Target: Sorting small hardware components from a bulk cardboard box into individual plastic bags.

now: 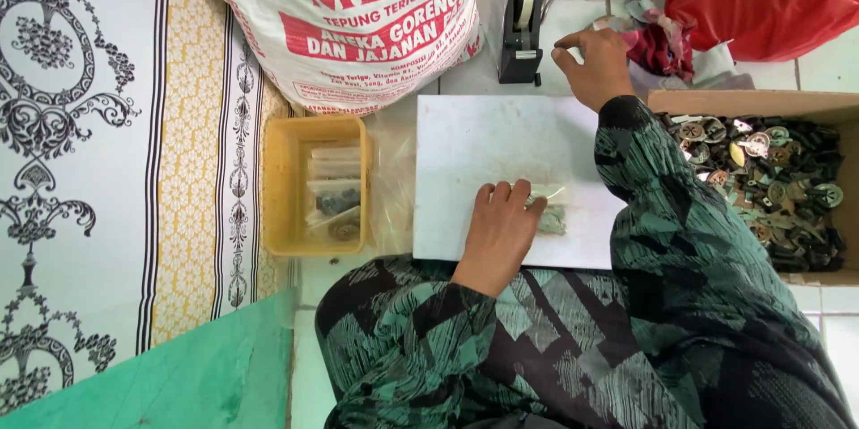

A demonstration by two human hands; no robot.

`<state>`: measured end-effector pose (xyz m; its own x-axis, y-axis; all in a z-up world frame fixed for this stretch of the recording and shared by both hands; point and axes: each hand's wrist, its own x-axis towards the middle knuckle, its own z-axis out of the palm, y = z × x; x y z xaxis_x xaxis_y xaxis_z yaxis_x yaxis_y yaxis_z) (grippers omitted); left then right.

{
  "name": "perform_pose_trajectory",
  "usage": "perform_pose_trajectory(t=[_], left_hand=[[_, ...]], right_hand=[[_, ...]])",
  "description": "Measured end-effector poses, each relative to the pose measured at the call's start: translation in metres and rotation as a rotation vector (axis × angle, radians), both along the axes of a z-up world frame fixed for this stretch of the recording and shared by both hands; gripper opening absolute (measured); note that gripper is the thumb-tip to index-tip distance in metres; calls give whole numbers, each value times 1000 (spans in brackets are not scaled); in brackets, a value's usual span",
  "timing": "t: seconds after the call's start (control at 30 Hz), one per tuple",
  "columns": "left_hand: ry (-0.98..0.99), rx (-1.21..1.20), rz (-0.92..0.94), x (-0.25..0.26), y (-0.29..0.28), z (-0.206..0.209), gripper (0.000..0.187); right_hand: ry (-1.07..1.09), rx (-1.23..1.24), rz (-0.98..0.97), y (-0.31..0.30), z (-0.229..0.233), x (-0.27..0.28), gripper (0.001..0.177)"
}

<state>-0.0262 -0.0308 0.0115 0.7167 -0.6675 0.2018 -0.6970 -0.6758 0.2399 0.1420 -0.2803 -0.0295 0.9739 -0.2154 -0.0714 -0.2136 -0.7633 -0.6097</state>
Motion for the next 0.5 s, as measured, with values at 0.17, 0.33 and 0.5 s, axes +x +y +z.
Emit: perform_pose_trajectory(t=[0.17,0.33,0.5], left_hand=[[14,-73,6,2,-1,0,35],[28,-49,23,2,-1,3,35],[71,-13,12,4,0,7,37]], right_hand=[[155,68,-107,12,-17,36,31],[240,80,-125,11,-52,57,40],[121,26,-41,7,-75,70,38]])
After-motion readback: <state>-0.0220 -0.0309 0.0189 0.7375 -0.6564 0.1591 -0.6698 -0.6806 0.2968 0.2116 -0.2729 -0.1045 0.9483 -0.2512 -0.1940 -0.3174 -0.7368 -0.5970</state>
